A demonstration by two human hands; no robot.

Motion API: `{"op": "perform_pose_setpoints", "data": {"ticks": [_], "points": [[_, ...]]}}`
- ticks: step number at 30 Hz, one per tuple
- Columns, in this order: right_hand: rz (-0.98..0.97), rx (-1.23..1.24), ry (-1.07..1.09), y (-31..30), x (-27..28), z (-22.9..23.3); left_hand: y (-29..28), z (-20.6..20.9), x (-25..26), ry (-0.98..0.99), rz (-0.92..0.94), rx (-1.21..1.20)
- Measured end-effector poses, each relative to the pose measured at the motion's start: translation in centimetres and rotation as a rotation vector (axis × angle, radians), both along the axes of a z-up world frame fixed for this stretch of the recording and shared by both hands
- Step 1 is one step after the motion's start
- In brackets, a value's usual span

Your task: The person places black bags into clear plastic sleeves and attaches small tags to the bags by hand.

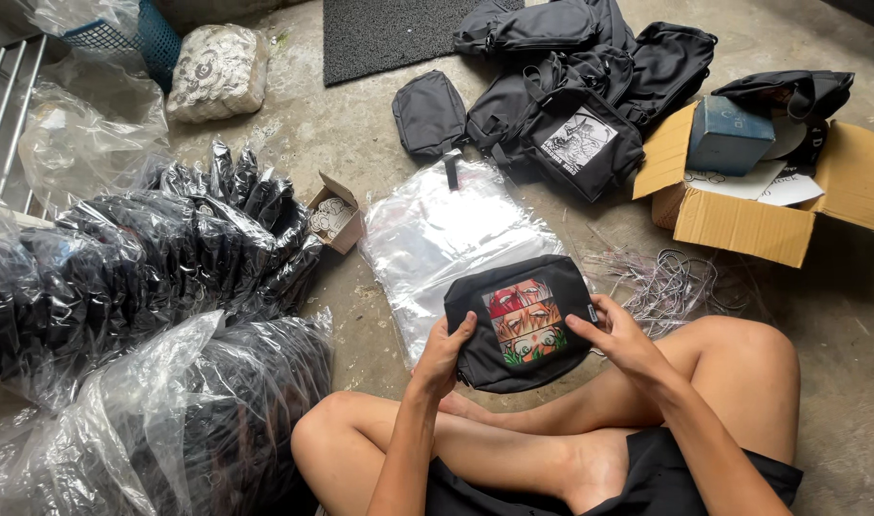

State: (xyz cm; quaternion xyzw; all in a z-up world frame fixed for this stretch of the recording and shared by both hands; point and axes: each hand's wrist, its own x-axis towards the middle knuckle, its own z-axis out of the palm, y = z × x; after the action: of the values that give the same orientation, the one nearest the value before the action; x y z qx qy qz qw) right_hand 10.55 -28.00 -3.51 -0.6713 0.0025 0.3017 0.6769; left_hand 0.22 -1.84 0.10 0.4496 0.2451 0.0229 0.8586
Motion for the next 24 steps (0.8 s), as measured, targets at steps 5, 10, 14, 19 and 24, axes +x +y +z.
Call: {"op": "perform_pose_setpoints", "data": {"ticks": [5,10,14,19,24], "points": [[0.080,0.182,0.226,0.9,-1.1,8.5,1.3,0.4,0.8,0.119,-0.156,-0.018],[0.098,0.204,0.392,1.3,-0.9,3.5,5.0,-2.9,3.9,0.095,-0.062,-0.170],[-0.051,0.208,0.374,4.6,0.1,1.0,7.4,-3.2,4.7,-0.025,-0.022,-0.263],[0.093,-0.079,0.478,7.8,-0.3,-0.3,7.9,-5.2,3.8,0.143,-0.076,0.088],[0.618,-1.244,-0.262,10.1,0.4,6.4,10.2,-1.2,2.6,0.322,-0.180,0.694]]}}
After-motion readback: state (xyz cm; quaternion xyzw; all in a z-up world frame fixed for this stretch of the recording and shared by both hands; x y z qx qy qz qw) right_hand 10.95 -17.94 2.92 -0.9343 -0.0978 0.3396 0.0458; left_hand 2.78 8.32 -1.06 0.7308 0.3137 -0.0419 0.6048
